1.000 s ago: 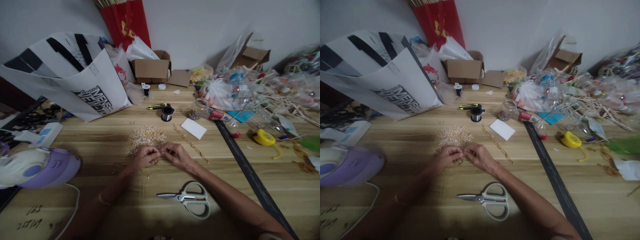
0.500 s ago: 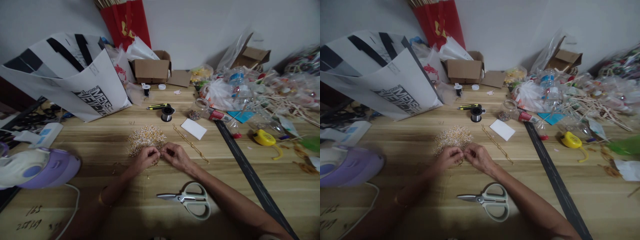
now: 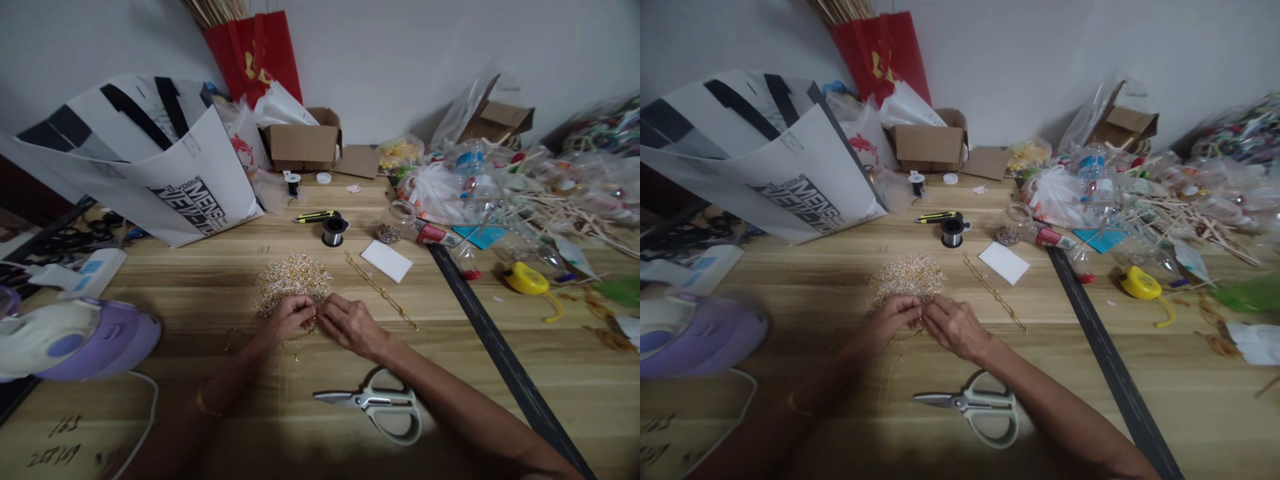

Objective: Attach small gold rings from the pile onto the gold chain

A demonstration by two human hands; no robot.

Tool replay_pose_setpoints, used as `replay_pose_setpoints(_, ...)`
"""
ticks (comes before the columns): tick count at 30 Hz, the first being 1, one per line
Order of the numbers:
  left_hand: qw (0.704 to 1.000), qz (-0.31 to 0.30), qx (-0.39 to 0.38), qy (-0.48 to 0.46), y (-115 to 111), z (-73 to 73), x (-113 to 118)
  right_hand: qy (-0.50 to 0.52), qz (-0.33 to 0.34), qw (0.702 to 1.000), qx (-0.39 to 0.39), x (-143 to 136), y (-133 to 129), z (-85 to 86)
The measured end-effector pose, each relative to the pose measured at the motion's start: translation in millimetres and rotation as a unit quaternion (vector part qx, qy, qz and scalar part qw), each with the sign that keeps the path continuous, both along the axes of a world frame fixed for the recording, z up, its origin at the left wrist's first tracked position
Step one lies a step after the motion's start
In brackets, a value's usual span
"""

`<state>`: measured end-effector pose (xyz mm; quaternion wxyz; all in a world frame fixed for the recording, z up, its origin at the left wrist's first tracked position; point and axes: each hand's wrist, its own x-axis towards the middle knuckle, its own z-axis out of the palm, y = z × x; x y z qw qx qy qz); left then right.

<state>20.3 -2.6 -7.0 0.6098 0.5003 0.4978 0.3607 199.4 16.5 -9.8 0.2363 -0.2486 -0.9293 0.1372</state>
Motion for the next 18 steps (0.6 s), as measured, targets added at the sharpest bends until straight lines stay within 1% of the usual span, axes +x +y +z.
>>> replay_pose_setpoints(2, 1.0, -0.001, -0.003, 0.002, 0, 2.4, 0, -0.033, 0.006, 0.998, 0.049, 1, -1, 0.2)
replay_pose_setpoints(4, 1.0, 0.0, -0.003, 0.002, -1, 4.5, 0, -0.052, 0.01, 0.995, 0.079, 1, -1, 0.7)
replay_pose_setpoints(8, 1.0, -0.001, 0.004, 0.004, 0, 4.7, -1, -0.059, 0.018, 0.994, 0.09, 2, 0, 1.9)
replay_pose_setpoints(11, 1.0, 0.006, 0.006, 0.003, 1, 0.6, -2, -0.043, 0.012, 0.997, 0.07, 2, 1, 1.8)
replay_pose_setpoints(14, 1.0, 0.013, 0.009, -0.002, 3, -4.1, -3, -0.015, 0.006, 0.999, 0.031, 1, 2, 1.0)
replay_pose_setpoints(16, 1.0, 0.017, 0.007, -0.005, 3, -5.5, -4, 0.015, 0.014, 1.0, -0.007, 0, 2, 0.8)
replay_pose_setpoints(18, 1.0, 0.023, 0.002, -0.005, 4, -4.8, -4, 0.063, 0.016, 0.996, -0.065, -1, 3, 1.1)
